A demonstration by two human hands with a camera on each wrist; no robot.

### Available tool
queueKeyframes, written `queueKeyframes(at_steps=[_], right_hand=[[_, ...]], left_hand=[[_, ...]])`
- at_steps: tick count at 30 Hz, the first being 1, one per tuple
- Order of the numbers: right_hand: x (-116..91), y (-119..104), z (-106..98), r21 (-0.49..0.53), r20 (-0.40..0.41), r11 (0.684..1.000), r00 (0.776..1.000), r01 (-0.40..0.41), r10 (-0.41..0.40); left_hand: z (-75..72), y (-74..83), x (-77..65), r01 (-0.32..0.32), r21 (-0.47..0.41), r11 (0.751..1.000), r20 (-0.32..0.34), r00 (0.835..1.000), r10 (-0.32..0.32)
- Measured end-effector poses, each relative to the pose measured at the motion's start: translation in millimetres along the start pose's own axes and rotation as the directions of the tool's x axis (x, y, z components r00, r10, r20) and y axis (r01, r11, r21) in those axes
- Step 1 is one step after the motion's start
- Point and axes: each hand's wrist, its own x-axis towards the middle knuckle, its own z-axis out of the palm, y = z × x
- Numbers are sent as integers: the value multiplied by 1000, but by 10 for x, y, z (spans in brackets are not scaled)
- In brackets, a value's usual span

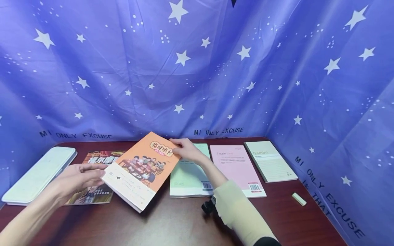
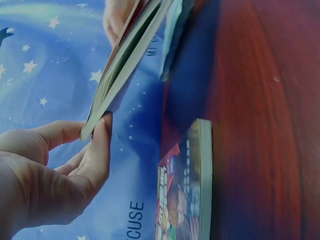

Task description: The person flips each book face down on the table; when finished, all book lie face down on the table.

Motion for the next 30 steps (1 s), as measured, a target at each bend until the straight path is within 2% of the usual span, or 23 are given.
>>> queueKeyframes(at_steps=[5, 11, 17, 23, 27, 30], right_hand=[[-177, 26, -89, 199, -68, 980, 997, -18, 33], [-378, 51, -169, 376, -129, 926, 986, -48, 104], [-564, 115, -256, 521, -222, 850, 950, -74, 219], [-724, 212, -355, 643, -247, 761, 915, -93, 320], [-785, 254, -400, 707, -272, 703, 888, -77, 370], [-806, 264, -416, 730, -293, 681, 873, -60, 390]], left_hand=[[105, 74, 122, -30, -34, 999, -70, 997, 28], [281, 170, 271, -69, -144, 987, -151, 987, 47], [499, 255, 391, -114, -257, 960, -203, 977, 62], [734, 313, 502, -166, -362, 917, -257, 964, 74], [845, 314, 551, -172, -406, 897, -274, 960, 60], [901, 297, 578, -167, -420, 892, -285, 957, 45]])
